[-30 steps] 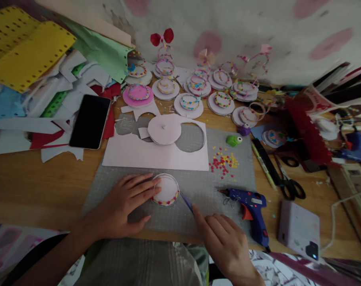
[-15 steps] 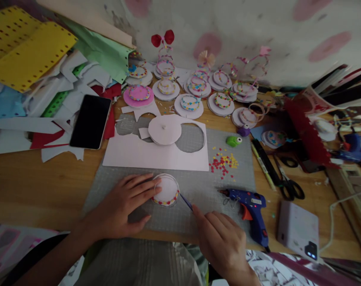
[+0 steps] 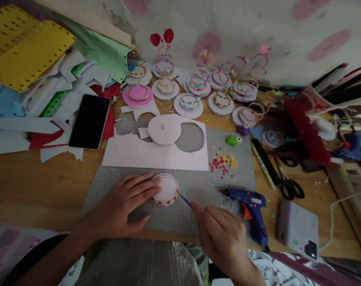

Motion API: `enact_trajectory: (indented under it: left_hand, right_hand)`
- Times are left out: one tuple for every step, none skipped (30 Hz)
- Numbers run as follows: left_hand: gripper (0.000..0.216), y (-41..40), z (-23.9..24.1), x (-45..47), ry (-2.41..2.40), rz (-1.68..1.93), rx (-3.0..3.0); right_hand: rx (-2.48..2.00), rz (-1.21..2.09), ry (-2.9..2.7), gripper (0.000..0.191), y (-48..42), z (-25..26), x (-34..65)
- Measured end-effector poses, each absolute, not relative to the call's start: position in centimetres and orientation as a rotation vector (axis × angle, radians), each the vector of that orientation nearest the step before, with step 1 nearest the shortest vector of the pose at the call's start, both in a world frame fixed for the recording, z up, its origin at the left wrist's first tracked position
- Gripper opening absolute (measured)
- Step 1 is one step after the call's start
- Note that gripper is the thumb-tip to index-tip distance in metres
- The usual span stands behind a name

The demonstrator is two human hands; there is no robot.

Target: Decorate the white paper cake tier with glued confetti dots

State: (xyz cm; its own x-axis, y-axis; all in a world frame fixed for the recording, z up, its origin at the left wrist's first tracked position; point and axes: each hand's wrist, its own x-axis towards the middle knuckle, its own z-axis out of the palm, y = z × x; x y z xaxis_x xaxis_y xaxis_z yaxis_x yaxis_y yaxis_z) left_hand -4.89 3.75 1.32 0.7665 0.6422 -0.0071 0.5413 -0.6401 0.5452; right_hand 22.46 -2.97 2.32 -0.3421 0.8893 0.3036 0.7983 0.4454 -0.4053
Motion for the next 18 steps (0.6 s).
enact_trajectory:
  left_hand:
    - [0.064, 3.8, 1.4, -4.9, 0.886, 0.252, 2.431]
    - [0.063, 3.8, 1.4, -4.9, 0.886, 0.253, 2.432]
    - [0.063, 3.8, 1.4, -4.9, 0.888, 0.252, 2.433]
    - [0.063, 3.8, 1.4, -4.9, 0.89, 0.252, 2.434]
    - [0.064, 3.8, 1.4, -4.8, 0.889, 0.252, 2.435]
    - [0.064, 3.8, 1.4, -4.8, 0.886, 0.253, 2.436]
    - [0.065, 3.8, 1.4, -4.8, 0.886, 0.256, 2.435]
    - [0.065, 3.8, 1.3, -4.8, 0.887, 0.258, 2.433]
    - [0.066, 3.8, 1.3, -4.8, 0.889, 0.262, 2.43]
    - [0.066, 3.8, 1.3, -4.8, 0.888, 0.266, 2.428]
    - [0.066, 3.8, 1.3, -4.8, 0.888, 0.264, 2.427]
    - [0.066, 3.8, 1.3, -4.8, 0.889, 0.259, 2.427]
    - [0.066, 3.8, 1.3, -4.8, 0.889, 0.256, 2.43]
    - [0.066, 3.8, 1.3, -4.8, 0.889, 0.256, 2.433]
    - [0.065, 3.8, 1.3, -4.8, 0.891, 0.258, 2.433]
    - [0.065, 3.8, 1.3, -4.8, 0.893, 0.264, 2.431]
    - [0.065, 3.8, 1.3, -4.8, 0.895, 0.272, 2.427]
    - [0.065, 3.8, 1.3, -4.8, 0.895, 0.281, 2.422]
  right_hand:
    - [-1.425, 0.28, -2.202, 0.017, -2.8, 2.4, 22.5]
    - [-1.439, 0.314, -2.179, 0.017, -2.7, 2.4, 22.5]
    - [-1.456, 0.357, -2.157, 0.016, -2.6, 2.5, 22.6]
    - [-1.478, 0.413, -2.132, 0.015, -2.5, 2.5, 22.7]
    - [-1.503, 0.474, -2.105, 0.015, -2.4, 2.5, 22.8]
    - [-1.53, 0.531, -2.076, 0.014, -2.3, 2.6, 22.9]
    - [-1.555, 0.583, -2.05, 0.014, -2.1, 2.6, 23.1]
    - [-1.582, 0.631, -2.027, 0.014, -2.0, 2.6, 23.2]
    - [-1.609, 0.673, -2.008, 0.014, -1.9, 2.6, 23.4]
    - [-1.632, 0.705, -1.994, 0.015, -1.8, 2.7, 23.5]
    - [-1.646, 0.727, -1.988, 0.015, -1.8, 2.7, 23.6]
    - [-1.652, 0.742, -1.986, 0.015, -1.7, 2.7, 23.7]
    - [-1.65, 0.746, -1.987, 0.015, -1.7, 2.7, 23.8]
    - [-1.641, 0.737, -1.988, 0.015, -1.7, 2.7, 23.8]
    - [-1.631, 0.719, -1.992, 0.015, -1.8, 2.7, 23.8]
    - [-1.622, 0.692, -1.997, 0.015, -1.9, 2.8, 23.8]
    - [-1.62, 0.664, -2.002, 0.015, -2.1, 2.8, 23.8]
    - [-1.625, 0.636, -2.006, 0.015, -2.3, 2.9, 23.8]
